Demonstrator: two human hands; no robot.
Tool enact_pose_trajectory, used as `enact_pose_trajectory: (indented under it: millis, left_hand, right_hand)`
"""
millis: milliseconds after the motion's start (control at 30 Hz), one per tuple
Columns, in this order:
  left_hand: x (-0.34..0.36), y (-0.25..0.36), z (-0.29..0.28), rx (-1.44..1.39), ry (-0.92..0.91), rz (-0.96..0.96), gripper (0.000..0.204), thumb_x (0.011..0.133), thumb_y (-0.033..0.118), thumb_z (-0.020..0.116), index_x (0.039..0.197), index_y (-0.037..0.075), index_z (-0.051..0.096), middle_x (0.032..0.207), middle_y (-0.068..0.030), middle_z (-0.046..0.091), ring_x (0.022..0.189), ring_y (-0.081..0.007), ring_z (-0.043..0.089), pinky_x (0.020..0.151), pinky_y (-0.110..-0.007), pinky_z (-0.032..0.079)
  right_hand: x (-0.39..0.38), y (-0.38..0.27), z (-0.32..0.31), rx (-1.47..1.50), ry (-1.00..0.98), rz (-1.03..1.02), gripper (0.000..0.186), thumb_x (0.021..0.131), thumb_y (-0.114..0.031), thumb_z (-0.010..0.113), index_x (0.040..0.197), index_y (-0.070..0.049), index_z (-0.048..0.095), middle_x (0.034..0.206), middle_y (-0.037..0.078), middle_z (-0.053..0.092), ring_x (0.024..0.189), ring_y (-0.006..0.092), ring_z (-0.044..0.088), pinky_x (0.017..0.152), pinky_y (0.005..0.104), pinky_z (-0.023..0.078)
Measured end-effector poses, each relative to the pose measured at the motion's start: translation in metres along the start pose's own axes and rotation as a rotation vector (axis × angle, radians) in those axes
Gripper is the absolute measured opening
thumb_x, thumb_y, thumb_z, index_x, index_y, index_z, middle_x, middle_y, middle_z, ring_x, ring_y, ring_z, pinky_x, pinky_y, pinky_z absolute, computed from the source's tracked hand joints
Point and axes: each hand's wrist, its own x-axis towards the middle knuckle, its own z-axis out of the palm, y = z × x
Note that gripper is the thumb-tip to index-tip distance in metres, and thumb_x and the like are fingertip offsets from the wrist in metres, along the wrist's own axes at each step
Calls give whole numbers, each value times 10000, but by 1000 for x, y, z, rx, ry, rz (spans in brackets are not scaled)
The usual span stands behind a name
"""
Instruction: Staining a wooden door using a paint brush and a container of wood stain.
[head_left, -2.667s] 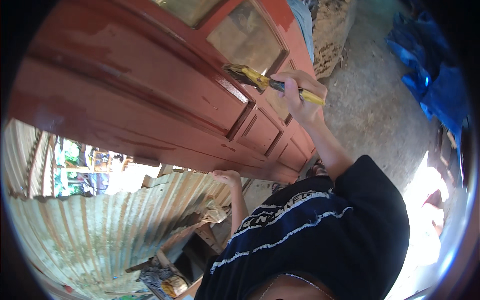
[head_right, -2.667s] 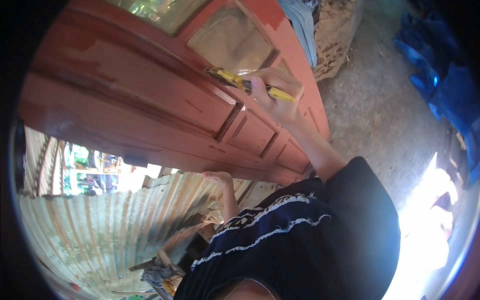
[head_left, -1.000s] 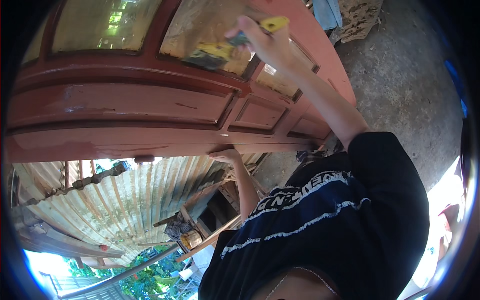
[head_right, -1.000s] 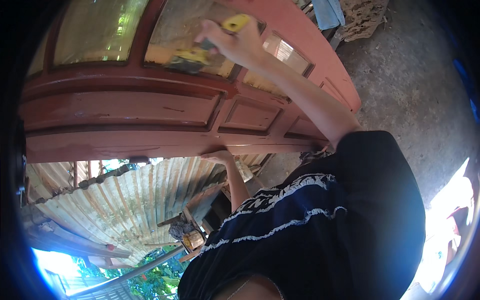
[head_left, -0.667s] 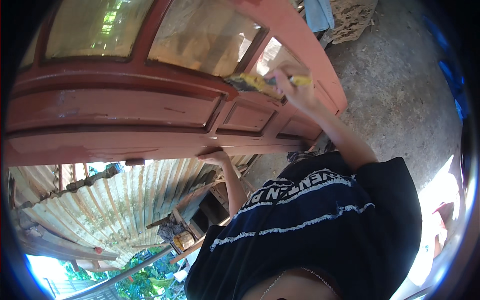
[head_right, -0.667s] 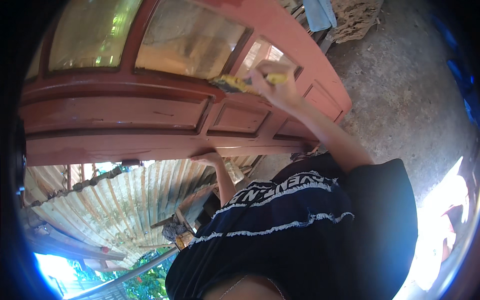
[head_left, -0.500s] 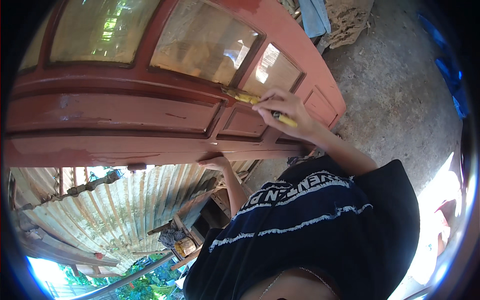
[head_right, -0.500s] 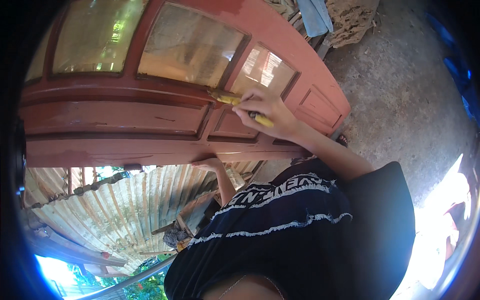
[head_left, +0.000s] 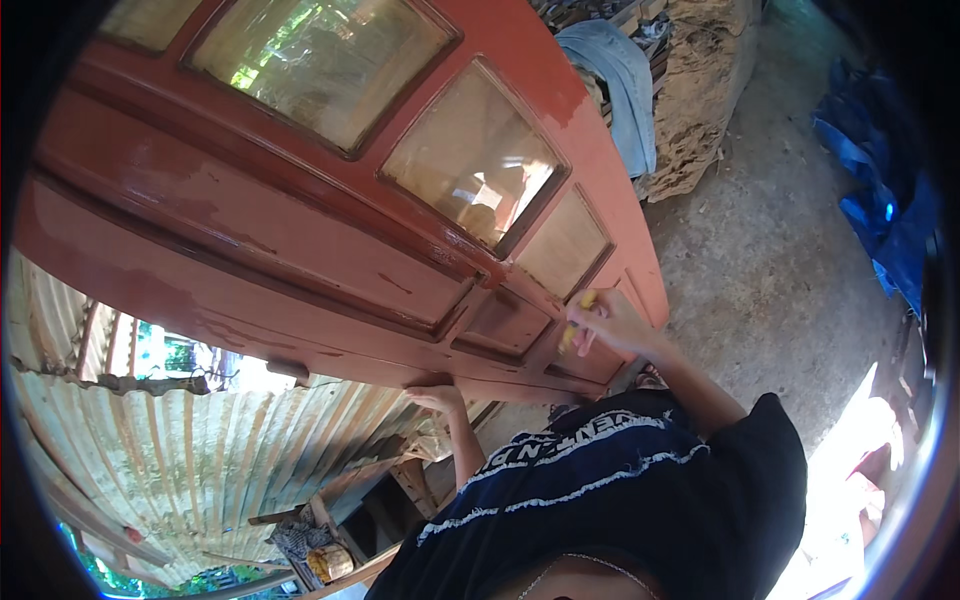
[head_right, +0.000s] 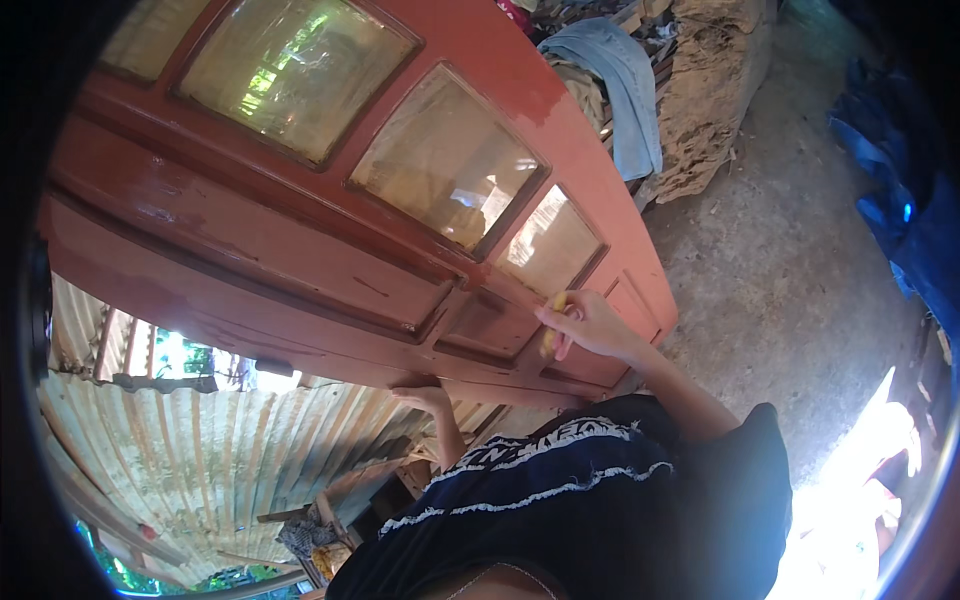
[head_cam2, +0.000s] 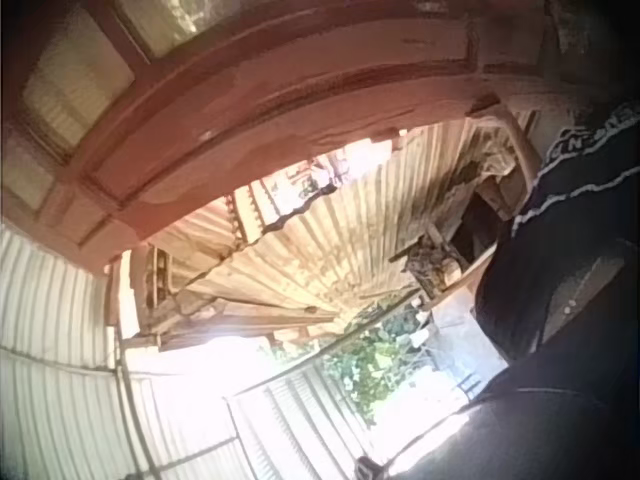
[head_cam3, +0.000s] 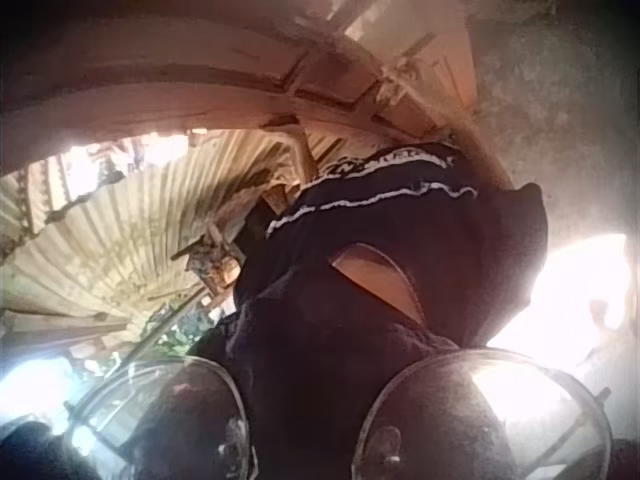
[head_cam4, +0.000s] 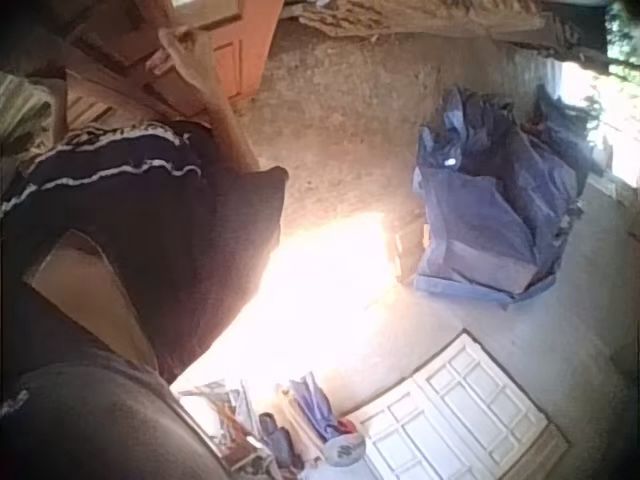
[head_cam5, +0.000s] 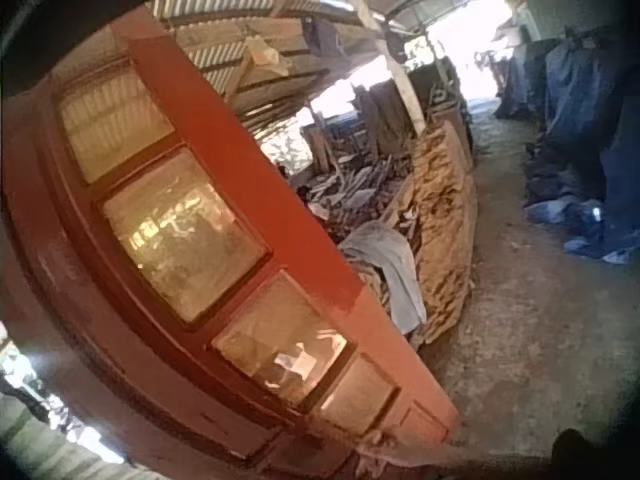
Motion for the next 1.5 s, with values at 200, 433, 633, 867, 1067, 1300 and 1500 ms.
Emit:
enact_pose_trajectory:
  millis: [200,433,633,867,1067,1300,1500]
  left_hand:
    - [9,-13,-12,-112,-210,1,853,963,616,170,1277,-151,378,1266,-293,456,1137,-376,512,916,-454,487]
    - [10,-24,-10,-22,-147,22,825,975,592,182,1264,-150,395,1270,-293,457,1136,-366,513,909,-435,481]
    - [1,-2,-2,-26,-78,66,817,977,590,204,972,-157,533,928,-240,582,810,-305,570,675,-398,485]
    - [8,-27,-15,30,-131,63,802,979,586,215,843,-143,521,778,-227,557,705,-284,526,601,-399,431]
    - [8,-39,-13,47,-34,103,793,981,580,211,832,-148,489,745,-239,524,680,-338,474,618,-444,389]
    - [6,-36,-11,30,-66,97,816,959,628,192,734,-114,447,663,-183,475,635,-282,446,572,-430,360]
    - [10,-65,-21,25,-164,85,792,964,617,203,765,-110,447,689,-176,494,650,-251,461,572,-409,379]
  right_hand:
    - [1,-25,-30,281,13,-536,805,825,-734,439,1011,45,518,946,218,628,838,339,682,750,421,573]
    - [2,-115,-33,590,19,-721,918,815,-809,268,1083,45,469,1132,337,560,1038,409,616,963,529,469]
    - [58,-77,-46,313,464,-496,332,962,-345,516,957,-17,465,913,193,631,825,286,681,710,379,570]
    - [50,-89,-20,-310,674,-261,181,919,-164,593,1053,-42,591,716,73,620,476,93,504,442,254,405]
    - [66,-178,29,-1002,827,-656,494,912,-160,574,1390,-152,448,714,151,615,544,229,561,529,351,445]
    - [93,-145,54,-1085,1041,-218,472,939,-203,477,1407,-176,416,829,258,630,739,434,614,640,487,468]
    - [77,-97,42,-1214,1041,-266,447,929,-156,474,1375,-127,462,692,258,599,645,407,615,594,495,464]
